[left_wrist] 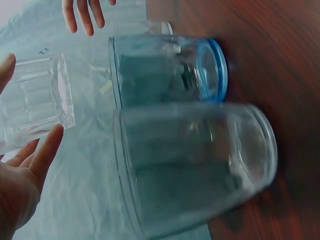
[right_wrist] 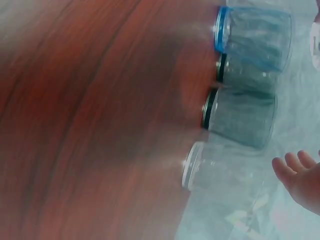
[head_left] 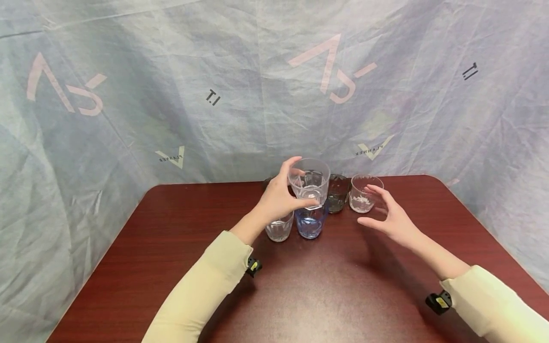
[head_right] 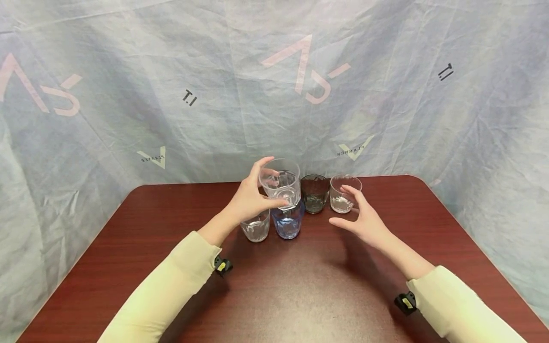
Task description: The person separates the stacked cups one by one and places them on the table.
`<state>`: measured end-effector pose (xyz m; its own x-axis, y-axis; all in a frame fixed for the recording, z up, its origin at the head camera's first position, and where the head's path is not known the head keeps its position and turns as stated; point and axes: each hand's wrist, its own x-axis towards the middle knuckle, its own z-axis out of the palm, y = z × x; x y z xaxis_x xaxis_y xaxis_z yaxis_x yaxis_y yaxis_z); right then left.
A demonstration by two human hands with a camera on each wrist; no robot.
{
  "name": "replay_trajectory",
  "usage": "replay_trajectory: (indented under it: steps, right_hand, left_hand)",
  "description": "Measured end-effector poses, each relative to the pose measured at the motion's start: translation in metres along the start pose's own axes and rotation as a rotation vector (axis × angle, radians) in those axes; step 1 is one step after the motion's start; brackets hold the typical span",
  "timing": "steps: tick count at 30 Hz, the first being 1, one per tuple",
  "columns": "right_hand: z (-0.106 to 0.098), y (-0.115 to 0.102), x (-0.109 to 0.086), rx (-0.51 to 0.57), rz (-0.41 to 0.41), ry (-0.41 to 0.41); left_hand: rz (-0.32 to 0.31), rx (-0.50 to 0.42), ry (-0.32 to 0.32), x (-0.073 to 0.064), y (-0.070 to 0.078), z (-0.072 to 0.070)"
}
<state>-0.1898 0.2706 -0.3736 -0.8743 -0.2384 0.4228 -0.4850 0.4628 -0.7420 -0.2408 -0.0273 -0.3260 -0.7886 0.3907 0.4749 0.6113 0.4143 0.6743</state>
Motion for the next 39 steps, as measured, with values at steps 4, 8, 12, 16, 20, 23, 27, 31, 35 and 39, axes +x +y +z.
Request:
replay_trajectory:
  steps: [4, 8, 12, 16, 20, 23, 27, 31, 35, 39]
  right_hand:
    - [-0.009, 0.006, -0.006, -0.027, 0.010, 0.019]
    - [-0.017, 0.012, -0.012, -0.028, 0.011, 0.040]
    - [-0.024, 0.015, -0.018, -0.038, 0.023, 0.070]
    - [-0.031, 0.017, -0.024, -0.059, 0.042, 0.092]
    - [-0.038, 0.022, -0.029, -0.073, 0.061, 0.102]
    - [-0.042, 0.026, -0.032, -0.083, 0.077, 0.107]
    - [-0.043, 0.029, -0.033, -0.090, 0.085, 0.112]
    - [-0.041, 0.029, -0.033, -0.088, 0.083, 0.114]
    - [-0.040, 0.028, -0.033, -0.079, 0.083, 0.110]
    - [-0.038, 0.027, -0.032, -0.075, 0.083, 0.109]
  left_hand:
    - [-0.012, -0.019, -0.015, 0.006, 0.005, 0.013]
    - [-0.005, -0.009, -0.020, 0.012, 0.012, 0.026]
    - [0.011, 0.025, -0.016, 0.016, 0.017, 0.042]
    - [0.019, 0.020, -0.029, 0.018, 0.019, 0.057]
    - [0.018, -0.006, -0.048, 0.021, 0.017, 0.072]
    - [0.008, -0.011, -0.062, 0.022, 0.015, 0.081]
    - [-0.012, -0.003, -0.094, 0.020, 0.012, 0.090]
    - [-0.042, 0.056, -0.125, 0.017, 0.012, 0.097]
    - [-0.065, 0.178, -0.136, 0.016, 0.011, 0.104]
    - [-0.086, 0.312, -0.163, 0.016, 0.009, 0.111]
